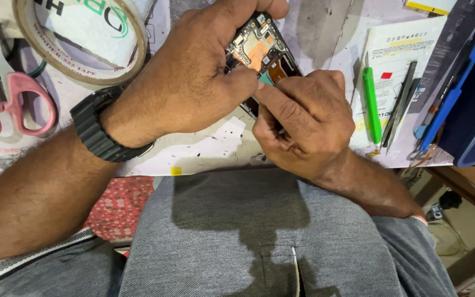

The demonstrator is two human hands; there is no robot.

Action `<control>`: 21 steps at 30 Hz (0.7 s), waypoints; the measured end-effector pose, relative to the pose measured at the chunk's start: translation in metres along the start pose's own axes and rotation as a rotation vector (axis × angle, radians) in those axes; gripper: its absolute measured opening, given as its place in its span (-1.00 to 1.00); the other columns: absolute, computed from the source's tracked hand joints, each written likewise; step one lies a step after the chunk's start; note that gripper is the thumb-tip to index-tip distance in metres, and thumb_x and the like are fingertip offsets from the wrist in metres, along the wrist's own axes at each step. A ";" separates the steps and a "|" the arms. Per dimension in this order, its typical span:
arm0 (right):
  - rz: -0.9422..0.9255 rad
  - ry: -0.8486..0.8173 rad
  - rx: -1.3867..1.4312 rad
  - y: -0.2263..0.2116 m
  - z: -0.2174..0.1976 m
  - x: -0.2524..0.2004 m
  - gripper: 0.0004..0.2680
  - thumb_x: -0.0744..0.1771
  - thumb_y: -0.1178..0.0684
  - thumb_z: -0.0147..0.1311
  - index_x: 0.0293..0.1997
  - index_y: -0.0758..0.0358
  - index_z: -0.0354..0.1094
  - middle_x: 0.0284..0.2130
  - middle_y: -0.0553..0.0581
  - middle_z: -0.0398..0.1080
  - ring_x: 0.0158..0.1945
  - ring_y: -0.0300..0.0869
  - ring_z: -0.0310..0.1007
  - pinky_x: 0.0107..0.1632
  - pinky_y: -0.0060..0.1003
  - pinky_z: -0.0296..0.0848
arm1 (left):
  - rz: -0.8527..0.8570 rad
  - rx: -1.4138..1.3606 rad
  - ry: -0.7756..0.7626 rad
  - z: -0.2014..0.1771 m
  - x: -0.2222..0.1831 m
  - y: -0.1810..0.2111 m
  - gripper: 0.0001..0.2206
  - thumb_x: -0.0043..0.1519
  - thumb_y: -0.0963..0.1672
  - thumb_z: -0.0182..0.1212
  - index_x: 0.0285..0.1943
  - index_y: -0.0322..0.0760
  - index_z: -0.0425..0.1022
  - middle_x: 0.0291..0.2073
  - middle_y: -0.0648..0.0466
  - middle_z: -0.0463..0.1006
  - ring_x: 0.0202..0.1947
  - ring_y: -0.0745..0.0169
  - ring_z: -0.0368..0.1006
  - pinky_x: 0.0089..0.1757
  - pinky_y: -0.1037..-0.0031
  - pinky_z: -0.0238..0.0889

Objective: The person is repairing a disassembled smartphone by hand, carefully manipulating internal components and ribbon cables. They use a green utility knife to cut adhesive tape and a tube of glue to secure parts inside the device.

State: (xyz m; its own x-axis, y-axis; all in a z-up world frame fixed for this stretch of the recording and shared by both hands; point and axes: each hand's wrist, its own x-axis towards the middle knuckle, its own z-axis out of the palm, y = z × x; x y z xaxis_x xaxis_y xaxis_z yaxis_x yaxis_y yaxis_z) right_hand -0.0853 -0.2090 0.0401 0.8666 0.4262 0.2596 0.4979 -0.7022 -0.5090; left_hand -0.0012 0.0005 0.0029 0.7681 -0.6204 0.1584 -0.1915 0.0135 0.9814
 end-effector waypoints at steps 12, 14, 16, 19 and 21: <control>0.032 0.028 0.055 -0.004 -0.001 0.002 -0.68 0.25 0.33 0.31 0.11 0.37 0.44 -0.25 0.13 0.42 -0.28 -0.16 0.41 -0.25 -0.24 0.30 | 0.067 0.003 0.030 -0.001 0.001 -0.001 -0.53 0.17 -0.33 0.17 0.28 -0.40 0.24 0.12 -0.10 0.48 0.15 0.04 0.51 0.12 0.36 0.38; 0.041 0.028 0.056 -0.004 -0.002 0.003 -0.68 0.25 0.34 0.31 0.11 0.37 0.44 -0.24 0.14 0.43 -0.27 -0.15 0.41 -0.24 -0.24 0.31 | 0.086 0.019 0.043 0.000 0.001 -0.001 -0.53 0.17 -0.33 0.16 0.29 -0.40 0.23 0.12 -0.10 0.47 0.17 0.01 0.50 0.14 0.35 0.37; 0.052 0.015 0.043 -0.005 -0.004 0.003 -0.69 0.27 0.34 0.31 0.12 0.34 0.44 -0.22 0.14 0.44 -0.25 -0.13 0.41 -0.23 -0.23 0.32 | 0.075 0.024 0.041 -0.001 0.000 -0.001 -0.53 0.17 -0.33 0.14 0.29 -0.39 0.23 0.11 -0.10 0.47 0.17 0.00 0.51 0.14 0.34 0.38; 0.036 0.009 0.044 -0.005 -0.003 0.002 -0.68 0.25 0.33 0.31 0.11 0.35 0.44 -0.25 0.13 0.42 -0.27 -0.13 0.42 -0.23 -0.21 0.32 | 0.031 0.009 0.017 -0.001 0.001 -0.002 -0.54 0.18 -0.32 0.17 0.29 -0.37 0.25 0.13 -0.10 0.49 0.12 0.01 0.53 0.09 0.35 0.39; 0.039 0.004 0.047 -0.004 -0.002 0.001 -0.68 0.26 0.33 0.31 0.12 0.35 0.44 -0.25 0.13 0.42 -0.26 -0.14 0.42 -0.23 -0.21 0.32 | 0.027 0.012 0.013 -0.001 0.001 -0.002 -0.53 0.17 -0.32 0.17 0.29 -0.36 0.25 0.14 -0.09 0.49 0.11 0.03 0.54 0.08 0.35 0.40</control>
State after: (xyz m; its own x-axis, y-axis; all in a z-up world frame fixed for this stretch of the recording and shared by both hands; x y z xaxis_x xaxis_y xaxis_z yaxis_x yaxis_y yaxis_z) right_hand -0.0864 -0.2071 0.0437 0.8854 0.3966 0.2424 0.4617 -0.6907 -0.5565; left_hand 0.0004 0.0013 0.0016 0.7702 -0.6101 0.1861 -0.2195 0.0203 0.9754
